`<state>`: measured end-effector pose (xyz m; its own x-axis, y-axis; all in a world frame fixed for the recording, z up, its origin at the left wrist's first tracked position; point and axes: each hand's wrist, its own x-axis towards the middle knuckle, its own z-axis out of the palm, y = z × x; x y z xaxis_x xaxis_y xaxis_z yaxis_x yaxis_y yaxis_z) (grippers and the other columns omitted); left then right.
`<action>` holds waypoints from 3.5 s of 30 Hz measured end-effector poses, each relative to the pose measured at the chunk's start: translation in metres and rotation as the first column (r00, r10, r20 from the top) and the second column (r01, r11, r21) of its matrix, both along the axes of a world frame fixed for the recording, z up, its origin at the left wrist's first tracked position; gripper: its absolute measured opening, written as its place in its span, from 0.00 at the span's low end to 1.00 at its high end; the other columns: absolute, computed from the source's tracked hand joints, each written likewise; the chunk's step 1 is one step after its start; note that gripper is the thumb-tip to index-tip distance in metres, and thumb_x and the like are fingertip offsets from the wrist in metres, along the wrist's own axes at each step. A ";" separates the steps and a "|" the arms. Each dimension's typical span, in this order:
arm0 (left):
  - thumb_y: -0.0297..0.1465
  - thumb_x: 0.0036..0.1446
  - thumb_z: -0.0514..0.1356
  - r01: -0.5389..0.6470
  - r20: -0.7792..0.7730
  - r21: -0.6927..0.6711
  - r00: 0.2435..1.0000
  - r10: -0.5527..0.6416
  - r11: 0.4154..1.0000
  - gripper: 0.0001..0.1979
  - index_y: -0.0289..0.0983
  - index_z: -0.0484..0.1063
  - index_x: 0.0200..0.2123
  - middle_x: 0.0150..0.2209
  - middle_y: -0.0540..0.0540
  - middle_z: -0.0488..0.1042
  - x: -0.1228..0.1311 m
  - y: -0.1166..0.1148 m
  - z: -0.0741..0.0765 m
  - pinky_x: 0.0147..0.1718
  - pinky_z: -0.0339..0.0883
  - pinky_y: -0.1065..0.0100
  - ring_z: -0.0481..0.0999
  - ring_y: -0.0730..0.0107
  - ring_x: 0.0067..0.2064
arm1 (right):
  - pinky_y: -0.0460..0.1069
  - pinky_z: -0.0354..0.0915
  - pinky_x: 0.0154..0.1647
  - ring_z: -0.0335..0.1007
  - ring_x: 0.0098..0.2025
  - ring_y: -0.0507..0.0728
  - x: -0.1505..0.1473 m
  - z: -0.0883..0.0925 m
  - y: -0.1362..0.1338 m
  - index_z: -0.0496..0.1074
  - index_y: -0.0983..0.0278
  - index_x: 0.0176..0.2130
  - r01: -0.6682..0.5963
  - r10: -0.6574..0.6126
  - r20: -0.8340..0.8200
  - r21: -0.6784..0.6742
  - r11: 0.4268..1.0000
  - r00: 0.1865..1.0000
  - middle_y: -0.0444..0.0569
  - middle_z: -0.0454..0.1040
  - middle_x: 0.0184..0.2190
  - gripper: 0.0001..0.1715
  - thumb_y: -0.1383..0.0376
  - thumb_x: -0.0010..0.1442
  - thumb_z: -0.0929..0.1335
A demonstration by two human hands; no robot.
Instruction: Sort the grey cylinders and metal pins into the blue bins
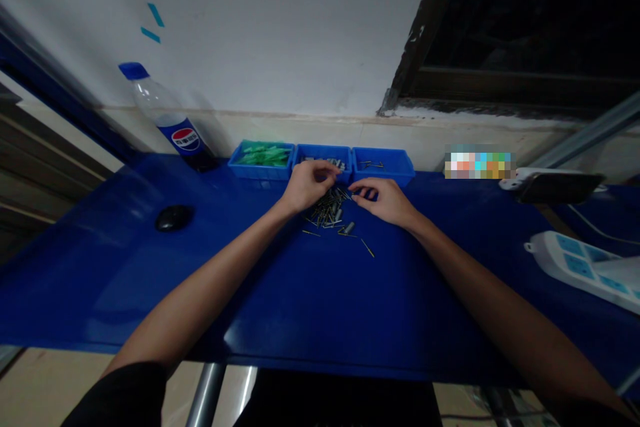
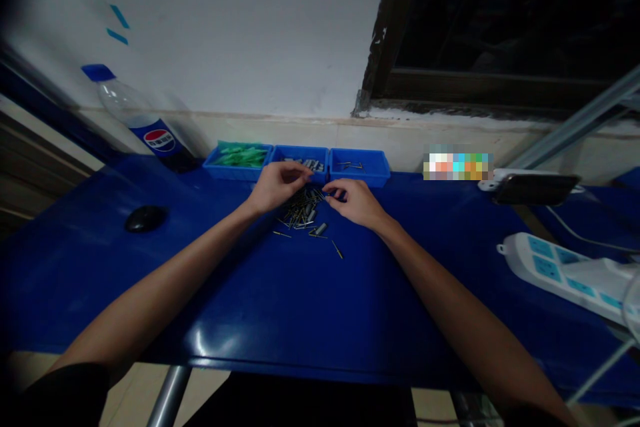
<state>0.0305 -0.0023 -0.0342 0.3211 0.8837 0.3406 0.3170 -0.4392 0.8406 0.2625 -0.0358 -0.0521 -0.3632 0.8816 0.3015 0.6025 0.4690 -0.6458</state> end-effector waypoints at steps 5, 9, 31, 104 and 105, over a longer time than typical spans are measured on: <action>0.27 0.56 0.62 0.034 -0.162 0.110 0.987 -0.016 0.993 0.12 0.36 0.84 0.40 0.38 0.44 0.86 -0.001 -0.001 -0.001 0.43 0.77 0.65 0.84 0.63 0.39 | 0.61 0.70 0.54 0.77 0.48 0.63 -0.004 -0.001 -0.004 0.81 0.59 0.52 -0.133 0.115 0.129 0.142 0.981 0.985 0.52 0.83 0.50 0.16 0.66 0.66 0.70; 0.27 0.56 0.61 0.061 -0.207 0.129 0.978 -0.033 0.990 0.11 0.36 0.83 0.39 0.38 0.44 0.86 -0.002 -0.003 0.001 0.42 0.76 0.66 0.85 0.63 0.39 | 0.64 0.66 0.62 0.71 0.59 0.66 -0.010 -0.007 -0.005 0.76 0.57 0.62 -0.236 0.192 0.232 0.182 0.955 0.954 0.52 0.79 0.59 0.24 0.68 0.69 0.66; 0.28 0.57 0.60 0.067 -0.188 0.080 0.981 -0.051 0.995 0.11 0.36 0.83 0.39 0.36 0.44 0.85 -0.001 -0.004 0.003 0.42 0.76 0.66 0.84 0.64 0.37 | 0.57 0.72 0.52 0.76 0.49 0.61 -0.006 -0.014 -0.004 0.80 0.59 0.47 -0.137 0.117 0.126 0.165 0.977 0.985 0.53 0.76 0.50 0.13 0.71 0.66 0.69; 0.28 0.57 0.66 0.010 0.262 -0.184 0.964 0.040 0.983 0.05 0.35 0.82 0.37 0.42 0.41 0.85 0.002 -0.004 0.017 0.51 0.76 0.58 0.82 0.65 0.42 | 0.63 0.66 0.60 0.71 0.55 0.66 -0.009 -0.004 -0.009 0.80 0.57 0.46 -0.217 0.182 0.187 0.190 0.957 0.965 0.52 0.80 0.49 0.07 0.60 0.68 0.72; 0.28 0.57 0.66 0.011 0.258 -0.181 0.965 0.036 0.983 0.05 0.35 0.82 0.37 0.43 0.42 0.85 0.002 -0.004 0.017 0.51 0.76 0.58 0.82 0.65 0.42 | 0.63 0.66 0.59 0.72 0.54 0.66 -0.010 -0.002 -0.010 0.80 0.58 0.45 -0.200 0.170 0.157 0.203 0.959 0.973 0.52 0.81 0.47 0.07 0.60 0.68 0.72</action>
<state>0.0321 -0.0061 -0.0174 0.2314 0.9413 0.2458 0.0823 -0.2707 0.9591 0.2528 -0.0456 -0.0546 -0.5644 0.7147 0.4131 0.5674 0.6993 -0.4347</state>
